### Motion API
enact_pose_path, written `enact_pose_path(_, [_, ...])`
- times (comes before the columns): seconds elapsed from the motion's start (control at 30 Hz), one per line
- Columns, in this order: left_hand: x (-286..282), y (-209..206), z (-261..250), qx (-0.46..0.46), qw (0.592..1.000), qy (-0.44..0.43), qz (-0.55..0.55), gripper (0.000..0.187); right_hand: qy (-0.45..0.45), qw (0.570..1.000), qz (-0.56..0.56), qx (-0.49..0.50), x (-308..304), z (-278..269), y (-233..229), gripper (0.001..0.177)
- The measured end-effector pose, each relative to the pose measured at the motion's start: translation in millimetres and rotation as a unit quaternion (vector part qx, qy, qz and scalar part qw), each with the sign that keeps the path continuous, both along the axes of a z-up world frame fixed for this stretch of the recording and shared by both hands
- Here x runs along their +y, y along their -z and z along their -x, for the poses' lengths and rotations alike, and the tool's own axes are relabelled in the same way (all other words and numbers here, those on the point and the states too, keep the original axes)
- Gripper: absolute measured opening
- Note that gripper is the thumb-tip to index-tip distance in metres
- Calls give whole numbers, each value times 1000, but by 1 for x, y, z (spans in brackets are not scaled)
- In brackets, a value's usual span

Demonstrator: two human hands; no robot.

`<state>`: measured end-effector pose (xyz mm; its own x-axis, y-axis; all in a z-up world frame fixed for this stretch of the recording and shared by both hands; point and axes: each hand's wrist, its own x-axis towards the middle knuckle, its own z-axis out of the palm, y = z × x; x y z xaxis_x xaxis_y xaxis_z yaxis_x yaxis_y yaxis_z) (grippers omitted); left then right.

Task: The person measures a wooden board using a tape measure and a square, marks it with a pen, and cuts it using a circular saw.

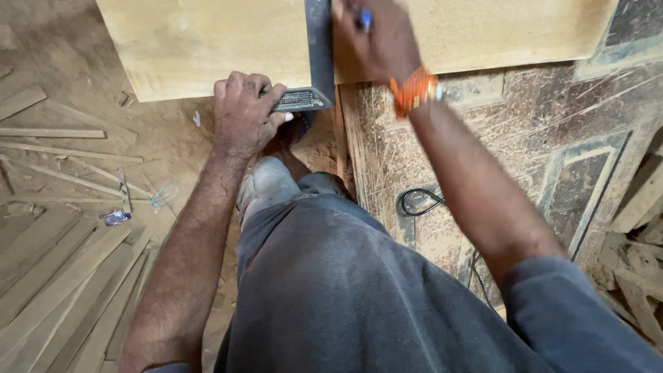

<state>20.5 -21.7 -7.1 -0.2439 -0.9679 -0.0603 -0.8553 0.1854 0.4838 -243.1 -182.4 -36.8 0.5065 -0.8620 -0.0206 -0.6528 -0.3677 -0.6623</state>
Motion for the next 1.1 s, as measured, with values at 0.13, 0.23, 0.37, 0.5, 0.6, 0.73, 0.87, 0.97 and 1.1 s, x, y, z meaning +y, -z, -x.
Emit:
enact_pose_path(0.13, [3,0,-2,5,1000,3,16,49,5,934,-276,228,106,18,-64,35])
enact_pose_path(0.23, [1,-4,-2,5,1000,6,12,48,-13,943,-294,159,150,31,-87,34])
enact_pose_path(0.37, [-4,-35,14,44,998,-3,-52,46,66,979,-193,-29,177,47,-79,29])
enact_pose_path(0.5, [7,-105,19,104,989,0,-107,51,182,958,-190,-112,178,30,-84,50])
enact_pose_path(0.6, [40,-181,0,244,934,-64,-254,47,132,960,-113,-219,183,8,-113,55])
enact_pose_path(0.73, [54,-216,-55,471,799,-120,-354,45,121,929,-201,-285,216,-12,-138,59])
enact_pose_path(0.87, [31,-187,-98,530,687,-238,-437,52,194,916,-248,-248,236,-22,-132,59])
enact_pose_path(0.97, [-1,-153,-110,519,670,-248,-470,50,291,913,-260,-117,239,-17,-126,58])
enact_pose_path(1.1, [-59,-114,-111,393,730,-234,-508,49,240,926,-275,-92,224,-8,-81,45])
